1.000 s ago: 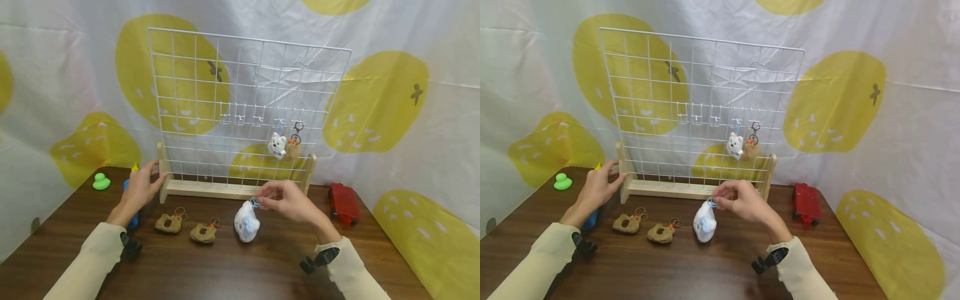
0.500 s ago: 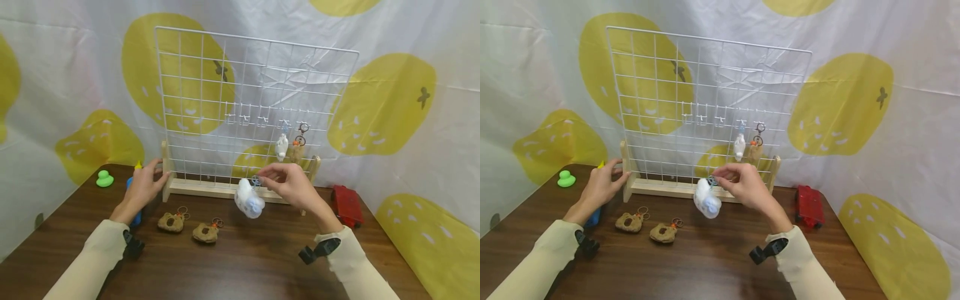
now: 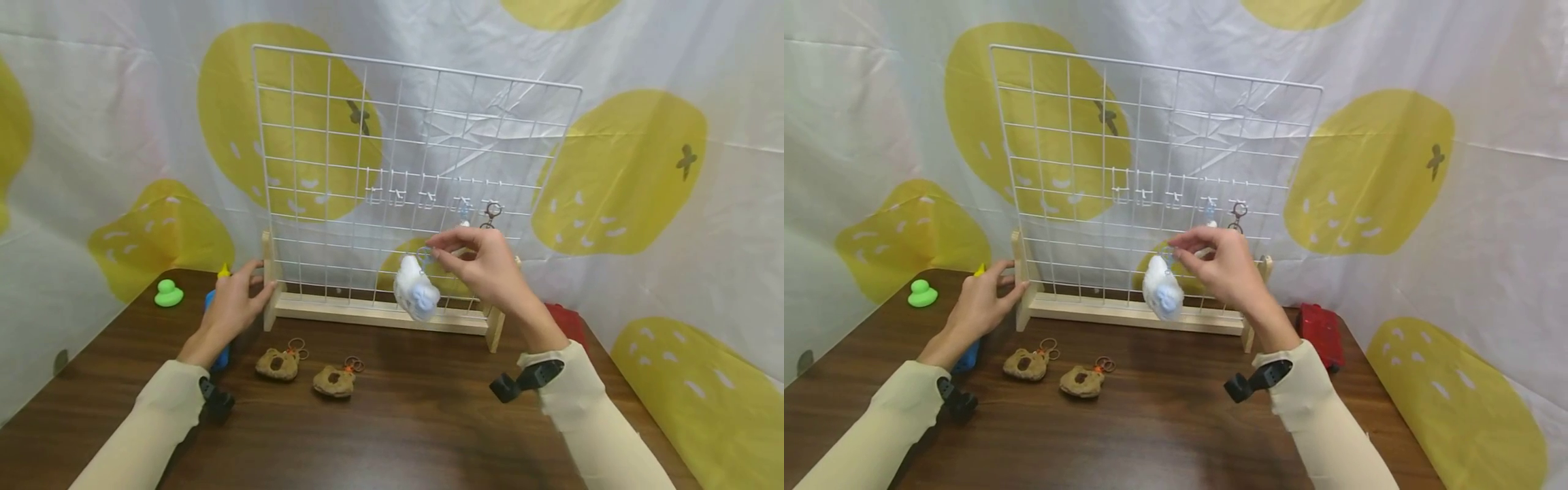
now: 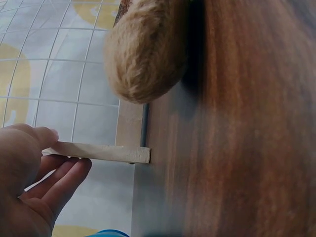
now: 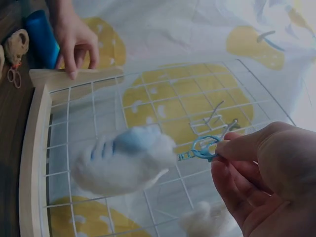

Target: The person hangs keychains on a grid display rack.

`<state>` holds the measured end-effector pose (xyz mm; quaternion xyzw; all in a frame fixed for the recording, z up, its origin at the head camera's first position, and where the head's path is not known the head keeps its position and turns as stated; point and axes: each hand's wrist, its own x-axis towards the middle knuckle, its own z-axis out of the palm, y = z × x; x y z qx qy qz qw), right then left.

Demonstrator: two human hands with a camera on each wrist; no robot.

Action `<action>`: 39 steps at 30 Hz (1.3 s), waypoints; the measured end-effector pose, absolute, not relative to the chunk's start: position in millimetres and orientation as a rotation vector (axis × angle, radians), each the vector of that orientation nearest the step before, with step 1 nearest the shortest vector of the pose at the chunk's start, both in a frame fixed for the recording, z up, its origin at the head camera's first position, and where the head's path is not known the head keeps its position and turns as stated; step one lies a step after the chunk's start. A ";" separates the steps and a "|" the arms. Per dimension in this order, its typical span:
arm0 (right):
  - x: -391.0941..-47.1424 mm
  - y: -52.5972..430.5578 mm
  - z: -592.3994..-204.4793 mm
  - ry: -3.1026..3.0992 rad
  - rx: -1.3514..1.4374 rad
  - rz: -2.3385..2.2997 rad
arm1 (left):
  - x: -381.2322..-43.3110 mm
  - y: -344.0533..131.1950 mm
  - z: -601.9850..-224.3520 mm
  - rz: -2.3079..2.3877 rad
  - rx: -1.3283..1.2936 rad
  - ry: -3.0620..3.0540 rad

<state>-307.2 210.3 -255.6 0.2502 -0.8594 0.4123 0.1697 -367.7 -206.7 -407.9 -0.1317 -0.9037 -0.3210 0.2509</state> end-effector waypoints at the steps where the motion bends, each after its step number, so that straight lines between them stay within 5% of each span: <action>1: -307.5 210.2 -253.7 -2.444 0.703 1.173 | -367.7 -206.9 -408.0 -0.875 -0.359 -2.459; 39: -331.0 188.7 -208.4 -2.188 0.651 0.857 | -370.2 -208.4 -410.4 -0.873 -0.357 -2.453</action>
